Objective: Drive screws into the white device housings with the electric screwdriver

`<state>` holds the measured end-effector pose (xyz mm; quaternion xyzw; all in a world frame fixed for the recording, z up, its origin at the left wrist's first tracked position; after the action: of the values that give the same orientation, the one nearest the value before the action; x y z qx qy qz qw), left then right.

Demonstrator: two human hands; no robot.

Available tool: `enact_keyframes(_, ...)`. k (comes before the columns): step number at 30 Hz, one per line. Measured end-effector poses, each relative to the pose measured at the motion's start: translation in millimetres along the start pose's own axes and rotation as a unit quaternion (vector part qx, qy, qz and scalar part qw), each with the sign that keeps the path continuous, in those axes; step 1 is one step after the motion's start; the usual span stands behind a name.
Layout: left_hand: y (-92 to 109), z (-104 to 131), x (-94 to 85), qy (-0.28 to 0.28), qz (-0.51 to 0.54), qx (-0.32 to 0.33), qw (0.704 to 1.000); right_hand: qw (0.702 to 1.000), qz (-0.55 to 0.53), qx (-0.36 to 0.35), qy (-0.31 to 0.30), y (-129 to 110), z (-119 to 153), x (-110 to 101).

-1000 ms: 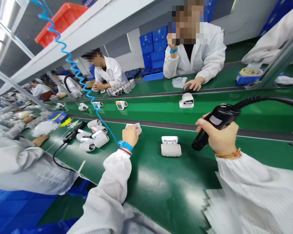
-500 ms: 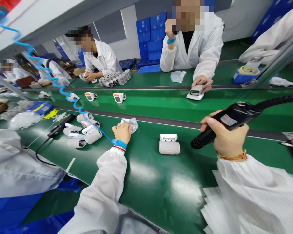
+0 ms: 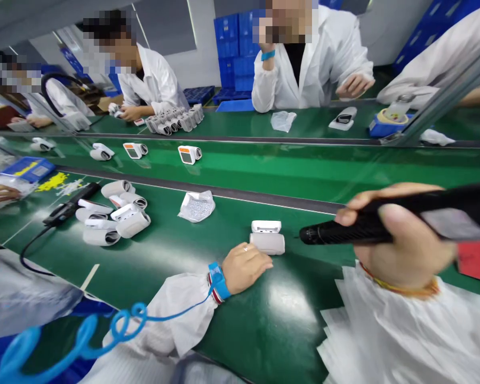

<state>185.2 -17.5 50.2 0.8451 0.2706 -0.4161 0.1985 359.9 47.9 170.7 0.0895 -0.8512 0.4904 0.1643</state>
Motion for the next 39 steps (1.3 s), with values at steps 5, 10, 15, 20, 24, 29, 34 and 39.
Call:
enact_keyframes(5, -2.6, 3.9, 9.0, -0.030, 0.012, -0.011, 0.999, 0.993, -0.024, 0.094, -0.071, -14.1, 22.7, 20.3)
enact_keyframes(10, 2.9, 2.0, 4.6, -0.012, -0.009, 0.012, 1.000, 0.980, -0.043, 0.143, -0.129, 3.5, 39.9, 38.5)
enact_keyframes(15, 6.5, 3.2, 5.5, -0.002, -0.028, 0.039, 0.999, 0.978, -0.037, 0.141, -0.152, 8.7, 43.1, 45.3)
enact_keyframes(20, 6.5, 6.2, 16.3, -0.025, -0.015, 0.036, 0.999, 0.975, -0.038, 0.139, -0.172, 10.3, 47.8, 45.2)
enact_keyframes(24, 7.1, 4.8, 12.5, -0.021, 0.023, 0.027, 0.999, 0.972, -0.039, 0.139, -0.185, 7.4, 47.4, 48.3)
enact_keyframes(29, -22.8, -2.8, -10.6, 0.071, 0.006, -0.039, 0.997, 0.980, -0.037, 0.109, -0.162, -13.4, 30.6, 38.1)
enact_keyframes(34, -58.6, -15.3, 22.9, -0.032, 0.018, -0.110, 0.993, 0.984, -0.038, 0.029, -0.170, -36.6, 21.1, 19.1)
enact_keyframes(39, -51.5, -21.6, 45.1, -0.141, 0.061, -0.181, 0.971, 0.988, -0.037, 0.013, -0.146, -42.7, 18.6, 17.2)
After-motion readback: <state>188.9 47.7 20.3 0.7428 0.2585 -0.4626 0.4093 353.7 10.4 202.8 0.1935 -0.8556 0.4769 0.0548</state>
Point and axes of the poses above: each hand's wrist, its own z-axis away from the middle knuckle, its own x-axis out of the palm, y = z × x, the point moved 9 cm from there along -z, towards the middle knuckle, and after that the axes turned 7 degrees about x, right-handed, at the moved point
